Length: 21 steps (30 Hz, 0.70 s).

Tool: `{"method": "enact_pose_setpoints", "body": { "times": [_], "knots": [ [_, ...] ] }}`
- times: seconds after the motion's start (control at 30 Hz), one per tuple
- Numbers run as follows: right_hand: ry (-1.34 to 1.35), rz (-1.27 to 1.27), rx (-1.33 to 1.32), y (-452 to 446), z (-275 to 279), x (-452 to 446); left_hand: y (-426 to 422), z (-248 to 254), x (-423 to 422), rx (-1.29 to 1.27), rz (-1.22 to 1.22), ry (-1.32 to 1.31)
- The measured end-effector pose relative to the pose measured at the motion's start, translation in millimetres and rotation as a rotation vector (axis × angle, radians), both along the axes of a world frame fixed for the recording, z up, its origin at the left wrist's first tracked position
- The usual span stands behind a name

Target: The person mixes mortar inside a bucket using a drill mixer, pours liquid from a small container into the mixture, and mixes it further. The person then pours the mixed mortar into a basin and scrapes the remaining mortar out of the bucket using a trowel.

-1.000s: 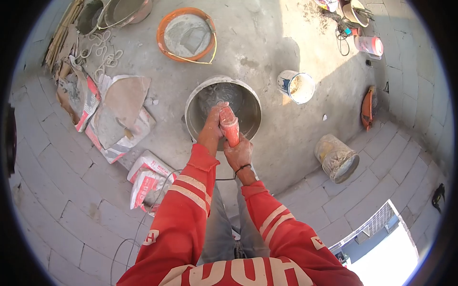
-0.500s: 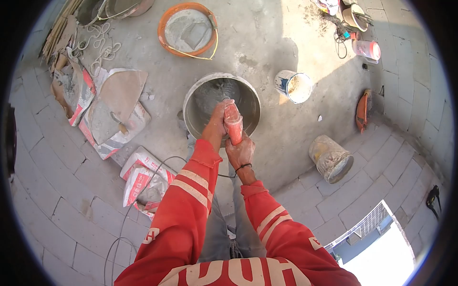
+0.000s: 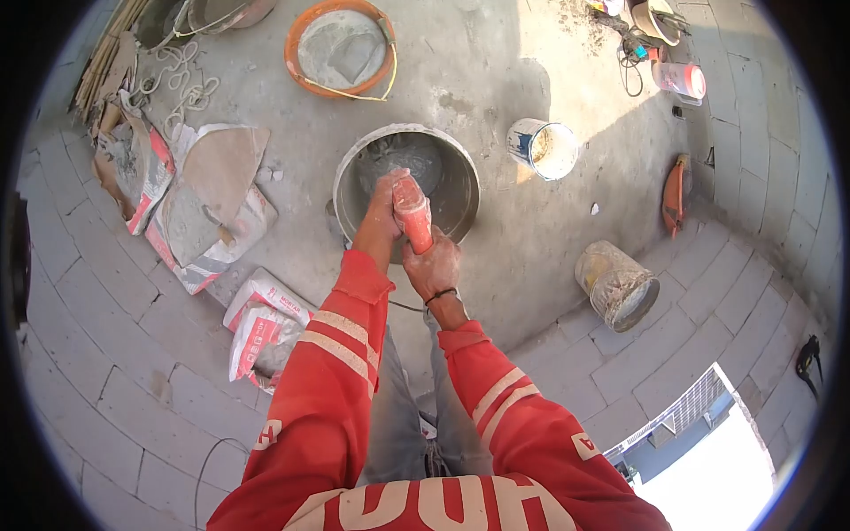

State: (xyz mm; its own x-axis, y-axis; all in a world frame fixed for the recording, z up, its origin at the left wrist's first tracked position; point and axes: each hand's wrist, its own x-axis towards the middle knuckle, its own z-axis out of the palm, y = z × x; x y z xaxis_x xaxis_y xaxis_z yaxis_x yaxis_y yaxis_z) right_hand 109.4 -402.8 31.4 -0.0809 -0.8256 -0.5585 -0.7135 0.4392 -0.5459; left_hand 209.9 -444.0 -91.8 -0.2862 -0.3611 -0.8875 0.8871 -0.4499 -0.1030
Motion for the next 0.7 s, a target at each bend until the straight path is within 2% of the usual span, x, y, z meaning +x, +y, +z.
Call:
{"method": "enact_pose_setpoints", "body": {
  "times": [0.07, 0.17, 0.27, 0.37, 0.47, 0.7],
  "knots": [
    [0.010, 0.016, -0.041, 3, -4, 0, -5, 18, 5, -0.045, -0.019, -0.029],
    [0.027, 0.018, -0.066, 2, -5, -5, -6, 7, -3, -0.092, -0.001, -0.001],
    [0.071, 0.003, -0.075, 1, -10, -16, -12, -18, -25, -0.003, -0.012, 0.001],
    [0.109, 0.009, -0.084, 1, -9, -30, -15, -17, -43, 0.017, -0.005, -0.016],
    [0.114, -0.037, -0.083, 5, -6, -41, -15, 6, -55, -0.034, 0.011, -0.010],
    [0.152, -0.059, -0.042, 16, -5, -49, 4, -14, -76, -0.095, 0.001, 0.004]
  ]
}}
